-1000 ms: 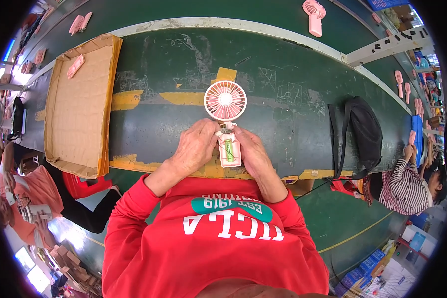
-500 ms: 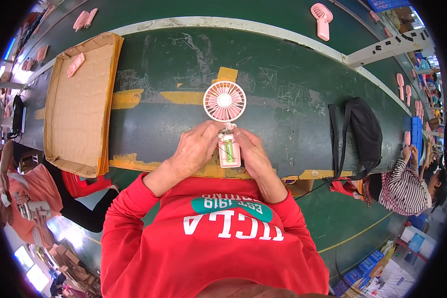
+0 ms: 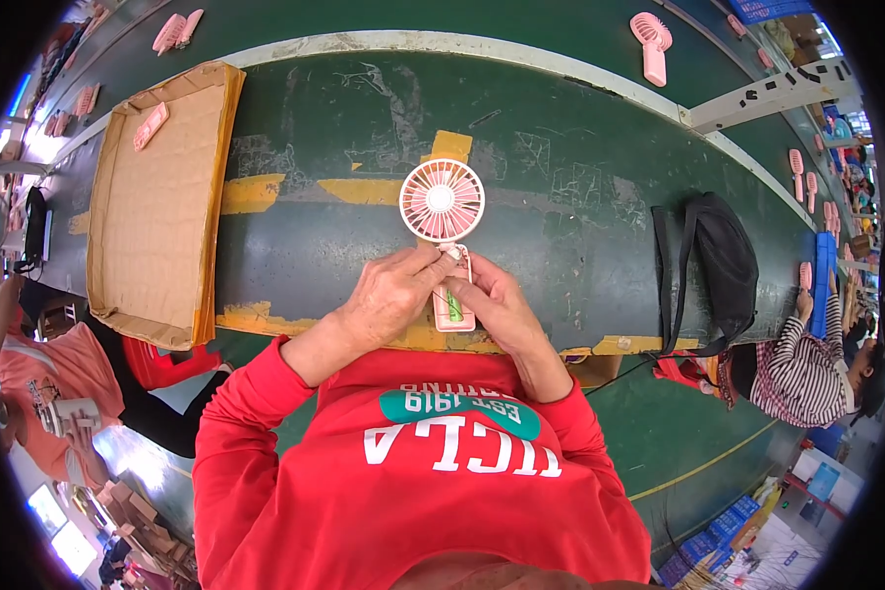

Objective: The person assembles handheld fans by arranging the internal wiring and circuit board inside the handle, snapping on the handle cover, testing the fan power, and placing the completed fans onto the conveyor belt.

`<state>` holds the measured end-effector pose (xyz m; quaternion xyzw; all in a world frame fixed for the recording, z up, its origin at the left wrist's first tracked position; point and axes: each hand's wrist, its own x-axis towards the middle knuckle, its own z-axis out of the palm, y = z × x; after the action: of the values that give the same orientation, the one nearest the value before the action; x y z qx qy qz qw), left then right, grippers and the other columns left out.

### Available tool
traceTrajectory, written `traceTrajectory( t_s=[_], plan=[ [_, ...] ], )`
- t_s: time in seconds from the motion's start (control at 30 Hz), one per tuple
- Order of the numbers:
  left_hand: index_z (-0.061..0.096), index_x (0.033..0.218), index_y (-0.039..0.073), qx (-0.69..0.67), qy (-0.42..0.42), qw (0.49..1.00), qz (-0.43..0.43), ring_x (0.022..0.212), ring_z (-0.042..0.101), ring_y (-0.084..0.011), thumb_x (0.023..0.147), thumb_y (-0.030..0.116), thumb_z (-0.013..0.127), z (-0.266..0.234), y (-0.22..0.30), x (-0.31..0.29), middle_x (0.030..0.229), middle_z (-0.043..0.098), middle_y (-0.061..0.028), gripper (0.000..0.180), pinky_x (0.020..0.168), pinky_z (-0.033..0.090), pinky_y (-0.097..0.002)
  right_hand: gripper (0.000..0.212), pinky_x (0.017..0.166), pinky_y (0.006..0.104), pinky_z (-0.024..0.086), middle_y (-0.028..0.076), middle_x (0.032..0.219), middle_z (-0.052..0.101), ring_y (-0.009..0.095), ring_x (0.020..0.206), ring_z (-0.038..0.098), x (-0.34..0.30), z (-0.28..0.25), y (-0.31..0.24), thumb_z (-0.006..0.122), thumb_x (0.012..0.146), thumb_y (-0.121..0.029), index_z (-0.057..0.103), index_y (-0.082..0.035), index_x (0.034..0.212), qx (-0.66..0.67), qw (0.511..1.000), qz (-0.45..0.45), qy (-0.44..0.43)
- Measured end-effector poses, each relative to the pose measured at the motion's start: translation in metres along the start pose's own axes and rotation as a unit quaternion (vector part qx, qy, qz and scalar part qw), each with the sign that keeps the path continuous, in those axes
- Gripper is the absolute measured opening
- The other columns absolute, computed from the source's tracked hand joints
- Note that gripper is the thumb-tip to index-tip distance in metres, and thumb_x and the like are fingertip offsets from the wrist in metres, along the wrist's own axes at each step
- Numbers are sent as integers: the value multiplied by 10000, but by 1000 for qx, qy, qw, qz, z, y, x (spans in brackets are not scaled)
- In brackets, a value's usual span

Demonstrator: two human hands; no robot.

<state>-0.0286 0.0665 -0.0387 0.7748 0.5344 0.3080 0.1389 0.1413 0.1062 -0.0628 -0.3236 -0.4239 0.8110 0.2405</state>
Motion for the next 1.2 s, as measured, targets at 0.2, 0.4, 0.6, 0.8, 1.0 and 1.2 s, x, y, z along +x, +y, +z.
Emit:
traceTrajectory(
  t_s=[0.2, 0.4, 0.6, 0.8, 1.0, 1.2],
  plan=[
    [610, 986, -19, 33, -1, 999, 20, 713, 612, -283, 628, -5, 635, 2, 3, 0, 913, 579, -125, 359, 601, 525, -354, 390, 828, 234, 465, 65, 1118, 568, 94, 976, 547, 0, 0, 2, 507, 911, -63, 412, 26, 1279, -11, 1000, 5, 9],
    [581, 955, -10, 13, -68, 997, 45, 718, 594, -278, 627, -10, 611, -4, 4, 9, 853, 542, -106, 329, 605, 513, -359, 371, 815, 217, 432, 28, 1092, 558, 66, 960, 505, 0, 4, 0, 487, 912, -44, 417, 27, 1269, -53, 998, -15, 20],
    [561, 972, -3, -14, -44, 999, 24, 746, 605, -306, 673, -13, 598, -6, 6, 11, 860, 554, -119, 301, 615, 511, -382, 314, 828, 222, 427, 20, 1058, 555, 70, 970, 501, 0, 2, -11, 490, 935, -133, 464, 23, 1207, 14, 1000, 19, -13],
    [542, 1057, 12, -33, -79, 993, -86, 758, 611, -354, 774, -17, 565, -9, 4, 12, 879, 605, -163, 286, 628, 512, -402, 306, 708, 228, 482, 52, 917, 607, 90, 805, 579, 13, -1, -6, 469, 954, -249, 536, 20, 1083, 10, 996, 74, 47],
    [594, 980, 18, -61, 34, 997, -32, 737, 611, -333, 766, 17, 622, -20, -8, -10, 870, 607, -148, 216, 625, 514, -375, 299, 684, 243, 514, 68, 941, 620, 111, 779, 609, 16, -1, -2, 479, 950, -233, 536, 18, 1101, 77, 994, 62, 48],
    [620, 893, 13, -40, 42, 998, -25, 707, 612, -284, 729, 8, 652, -5, -4, -20, 851, 600, -113, 167, 602, 511, -352, 286, 679, 222, 487, 40, 941, 608, 78, 790, 575, 12, 5, 5, 472, 950, -220, 553, 17, 1087, 43, 994, 50, 88]
  ],
)
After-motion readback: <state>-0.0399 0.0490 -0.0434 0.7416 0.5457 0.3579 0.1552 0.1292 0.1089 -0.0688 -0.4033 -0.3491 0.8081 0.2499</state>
